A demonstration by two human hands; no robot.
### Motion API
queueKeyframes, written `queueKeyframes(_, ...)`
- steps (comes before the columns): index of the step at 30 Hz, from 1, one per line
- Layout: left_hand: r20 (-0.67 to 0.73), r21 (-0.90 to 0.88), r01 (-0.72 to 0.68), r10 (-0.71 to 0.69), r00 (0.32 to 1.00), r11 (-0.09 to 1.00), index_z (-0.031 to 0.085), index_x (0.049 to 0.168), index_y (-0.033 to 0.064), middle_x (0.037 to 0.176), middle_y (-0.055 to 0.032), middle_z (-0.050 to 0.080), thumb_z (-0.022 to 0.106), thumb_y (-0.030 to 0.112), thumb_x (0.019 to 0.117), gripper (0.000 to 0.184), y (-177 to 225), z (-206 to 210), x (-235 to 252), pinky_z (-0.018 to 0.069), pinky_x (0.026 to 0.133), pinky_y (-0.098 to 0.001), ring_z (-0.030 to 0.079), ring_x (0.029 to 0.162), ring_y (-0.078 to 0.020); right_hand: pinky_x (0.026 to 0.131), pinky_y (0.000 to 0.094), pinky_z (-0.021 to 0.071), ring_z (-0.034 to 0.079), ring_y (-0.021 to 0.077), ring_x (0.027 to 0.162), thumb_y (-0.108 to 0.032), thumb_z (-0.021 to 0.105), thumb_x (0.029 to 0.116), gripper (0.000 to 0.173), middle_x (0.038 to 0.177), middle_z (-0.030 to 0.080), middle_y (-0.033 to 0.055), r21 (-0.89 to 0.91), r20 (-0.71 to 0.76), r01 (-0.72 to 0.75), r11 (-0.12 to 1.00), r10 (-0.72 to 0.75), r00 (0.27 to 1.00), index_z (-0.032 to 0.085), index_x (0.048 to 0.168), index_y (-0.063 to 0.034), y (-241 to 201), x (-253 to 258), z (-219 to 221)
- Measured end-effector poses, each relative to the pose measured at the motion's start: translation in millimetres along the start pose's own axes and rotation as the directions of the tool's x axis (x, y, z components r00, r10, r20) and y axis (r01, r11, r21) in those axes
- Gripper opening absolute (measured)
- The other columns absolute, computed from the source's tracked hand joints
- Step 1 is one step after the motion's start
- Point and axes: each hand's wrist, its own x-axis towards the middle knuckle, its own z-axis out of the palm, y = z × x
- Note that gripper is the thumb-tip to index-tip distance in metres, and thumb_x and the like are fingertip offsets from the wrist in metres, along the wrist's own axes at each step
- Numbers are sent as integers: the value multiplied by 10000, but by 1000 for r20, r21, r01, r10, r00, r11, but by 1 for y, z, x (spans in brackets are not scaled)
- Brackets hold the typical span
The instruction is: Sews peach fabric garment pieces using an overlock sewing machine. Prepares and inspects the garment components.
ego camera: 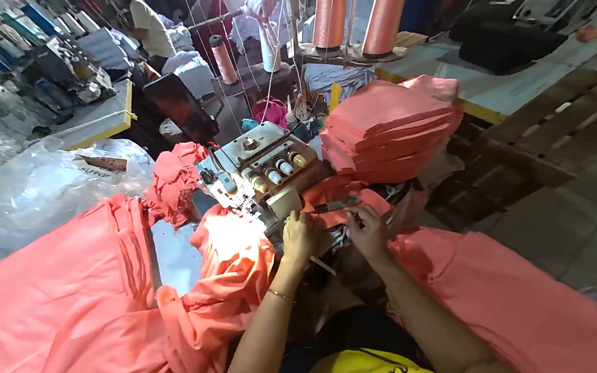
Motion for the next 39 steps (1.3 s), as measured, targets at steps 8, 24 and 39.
queueKeyframes(8, 74, -118, -15, 24, 997, 993, 720, 1124, -21, 1262, -266, 601, 653, 159, 979, 240, -3, -1, 0, 486, 1038, -442, 612, 1172, -353, 1121, 615, 311, 448, 438, 1361, -217, 622, 1003, 392, 1378, 562, 259, -511, 725, 108, 853, 360, 587, 640, 1304, 33, -4, 85, -6)
queueKeyframes(24, -647, -308, -720, 418, 637, 621, 740, 968, 128, 999, 28, 639, 712, 111, 944, 41, -38, -31, -106, 522, 880, -147, 607, 965, 11, 856, 425, 584, 708, 248, 938, -38, 572, 978, 290, 1060, 702, 211, 94, 267, -100, 991, 72, 961, 594, 1231, 101, -30, 5, -39)
queueKeyframes(39, -647, -154, -571, 355, 675, 806, 684, 983, 42, 1020, -71, 715, 639, 94, 999, 71, -137, 72, -212, 542, 990, -244, 681, 1075, -114, 511, 141, 365, 426, -28, 549, -211, 472, 1060, 194, 724, 515, -93, 53, 939, -779, 624, 234, 252, 627, 1036, -97, -31, -141, -33)
